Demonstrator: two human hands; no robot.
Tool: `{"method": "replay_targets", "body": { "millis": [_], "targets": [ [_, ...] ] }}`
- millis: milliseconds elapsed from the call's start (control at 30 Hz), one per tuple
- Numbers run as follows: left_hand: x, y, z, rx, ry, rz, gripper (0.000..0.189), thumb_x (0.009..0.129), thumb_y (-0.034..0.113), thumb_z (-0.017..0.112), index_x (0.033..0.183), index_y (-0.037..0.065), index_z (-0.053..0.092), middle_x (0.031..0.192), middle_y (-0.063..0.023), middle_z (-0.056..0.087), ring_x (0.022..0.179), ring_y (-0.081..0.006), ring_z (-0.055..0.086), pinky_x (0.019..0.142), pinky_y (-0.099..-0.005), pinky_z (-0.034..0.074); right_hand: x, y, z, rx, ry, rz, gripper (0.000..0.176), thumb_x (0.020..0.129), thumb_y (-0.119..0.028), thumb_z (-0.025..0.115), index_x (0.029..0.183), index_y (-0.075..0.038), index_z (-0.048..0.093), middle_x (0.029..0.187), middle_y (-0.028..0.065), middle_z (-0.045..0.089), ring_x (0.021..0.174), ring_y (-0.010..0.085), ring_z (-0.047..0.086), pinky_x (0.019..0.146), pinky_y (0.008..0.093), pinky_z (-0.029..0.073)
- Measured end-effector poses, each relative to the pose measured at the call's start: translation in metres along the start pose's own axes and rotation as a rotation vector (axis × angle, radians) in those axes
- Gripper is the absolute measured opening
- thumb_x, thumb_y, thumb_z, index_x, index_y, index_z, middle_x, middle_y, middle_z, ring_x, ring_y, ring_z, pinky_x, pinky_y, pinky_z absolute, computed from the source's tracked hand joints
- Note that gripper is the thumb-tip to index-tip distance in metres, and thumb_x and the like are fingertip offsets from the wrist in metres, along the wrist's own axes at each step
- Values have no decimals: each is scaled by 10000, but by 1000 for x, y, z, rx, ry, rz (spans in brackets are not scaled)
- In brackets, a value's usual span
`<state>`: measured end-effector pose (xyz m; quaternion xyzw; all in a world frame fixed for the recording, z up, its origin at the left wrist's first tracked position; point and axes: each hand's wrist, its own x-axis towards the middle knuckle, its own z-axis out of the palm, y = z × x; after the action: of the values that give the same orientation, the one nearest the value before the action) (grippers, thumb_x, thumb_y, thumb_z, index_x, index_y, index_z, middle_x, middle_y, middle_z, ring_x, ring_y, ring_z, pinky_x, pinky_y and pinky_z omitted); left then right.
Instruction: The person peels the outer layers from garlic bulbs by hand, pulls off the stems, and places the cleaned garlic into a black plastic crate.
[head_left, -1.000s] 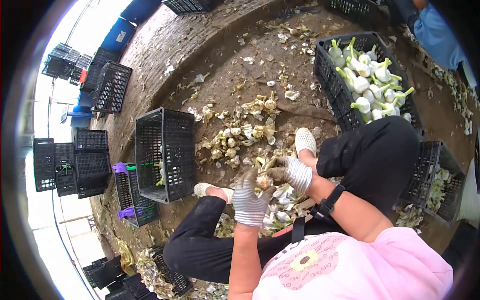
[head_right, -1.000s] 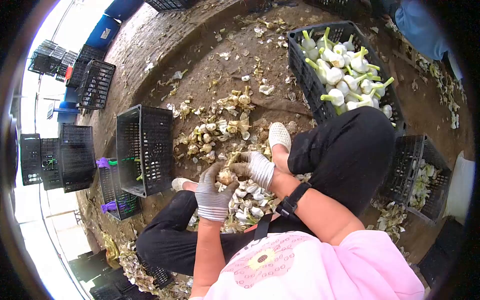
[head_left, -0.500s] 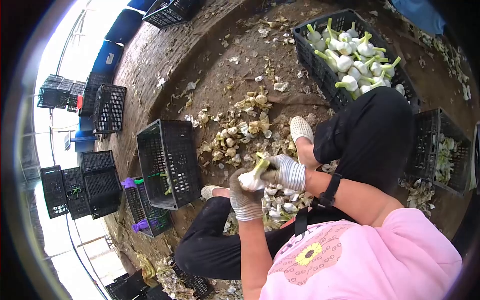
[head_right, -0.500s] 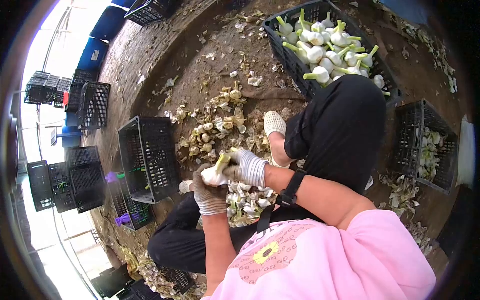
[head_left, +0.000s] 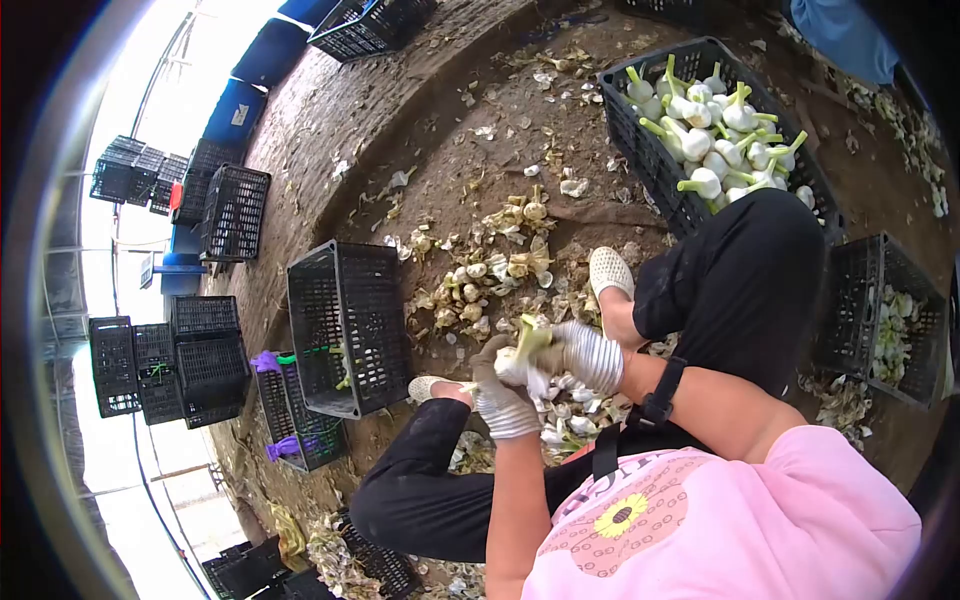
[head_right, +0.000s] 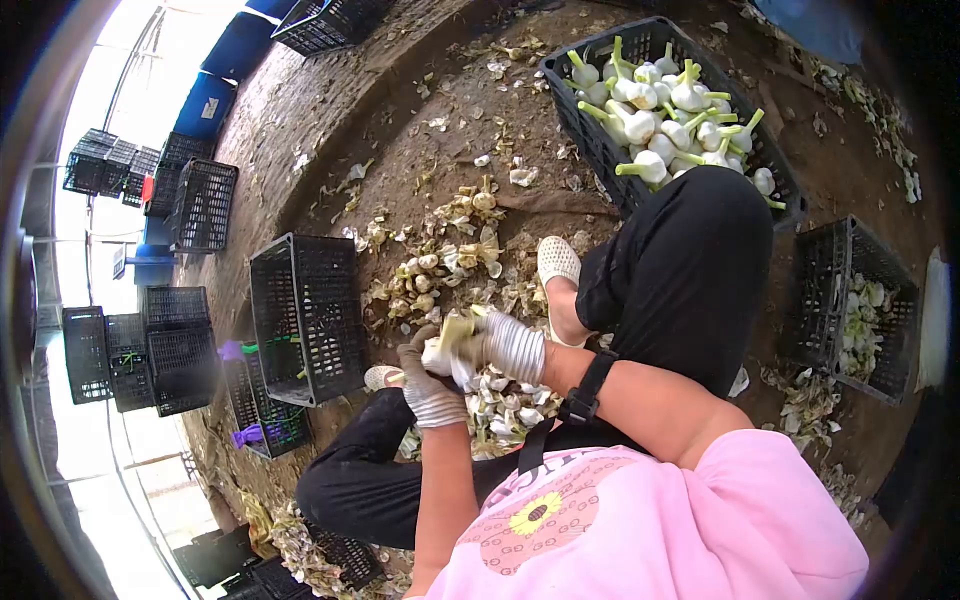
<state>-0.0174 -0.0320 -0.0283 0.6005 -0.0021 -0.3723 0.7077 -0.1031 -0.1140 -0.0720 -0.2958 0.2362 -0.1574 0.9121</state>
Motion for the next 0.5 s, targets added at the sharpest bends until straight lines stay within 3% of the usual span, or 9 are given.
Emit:
{"method": "replay_targets", "body": {
  "millis": [33,67,100,267,300,367,433,467,500],
  "targets": [
    [5,0,-4,-109,61,-25,410,863,431,493,988,47,560,845,-62,570,625,-162,557,475,-261,444,5,-4,-1,301,119,75,213,805,-106,592,997,-20,562,852,62,615,758,157,595,684,271,495],
    [8,1,-15,-17,-28,-12,540,840,552,430,945,47,591,830,-68,599,584,-163,557,443,-254,417,6,-19,-1,619,-22,-31,269,808,-174,601,1032,-35,547,889,83,619,764,163,606,676,265,512],
    [8,12,-24,-167,-202,-105,533,819,552,469,955,53,594,811,-83,616,546,-169,557,431,-244,398,22,-29,-20,648,197,-32,281,809,-238,599,1033,-74,557,918,85,622,755,183,618,656,274,515],
    [2,35,-29,-216,-196,75,637,714,629,551,961,43,591,815,-92,608,597,-176,578,530,-285,491,1,-18,-11,-1014,-173,61,575,718,-433,671,1123,-45,543,940,126,628,842,210,612,729,304,482],
    [1,35,-26,-202,-207,135,663,697,643,559,965,37,589,813,-90,607,615,-177,583,551,-290,501,0,-8,-4,-899,-138,149,521,743,-221,699,1184,-35,493,991,65,581,845,131,556,729,274,479],
    [-5,19,-21,14,-196,266,899,666,757,459,1155,3,478,985,-94,566,889,-188,558,771,-310,467,-5,-7,4,-522,-253,-20,532,751,-209,696,1200,-33,474,1004,42,570,866,116,537,734,260,473],
    [-19,4,0,220,-178,389,940,687,769,408,1234,4,408,1123,-97,512,1039,-193,488,909,-334,379,-12,-16,16,-171,-248,63,543,745,-199,703,1202,-31,461,995,32,567,875,101,530,739,251,470],
    [-15,2,-1,130,-300,462,913,703,735,447,1251,6,403,1187,-87,484,1096,-203,450,976,-355,307,-13,-24,17,-236,-224,57,543,737,-195,714,1188,-32,459,984,32,566,883,99,528,751,249,468],
    [-14,4,-3,157,-304,427,870,718,695,477,1245,5,413,1194,-83,482,1088,-200,457,967,-348,318,-11,-26,13,-268,-209,21,533,726,-187,720,1171,-26,476,981,33,574,884,100,531,756,251,466]
  ]
}}
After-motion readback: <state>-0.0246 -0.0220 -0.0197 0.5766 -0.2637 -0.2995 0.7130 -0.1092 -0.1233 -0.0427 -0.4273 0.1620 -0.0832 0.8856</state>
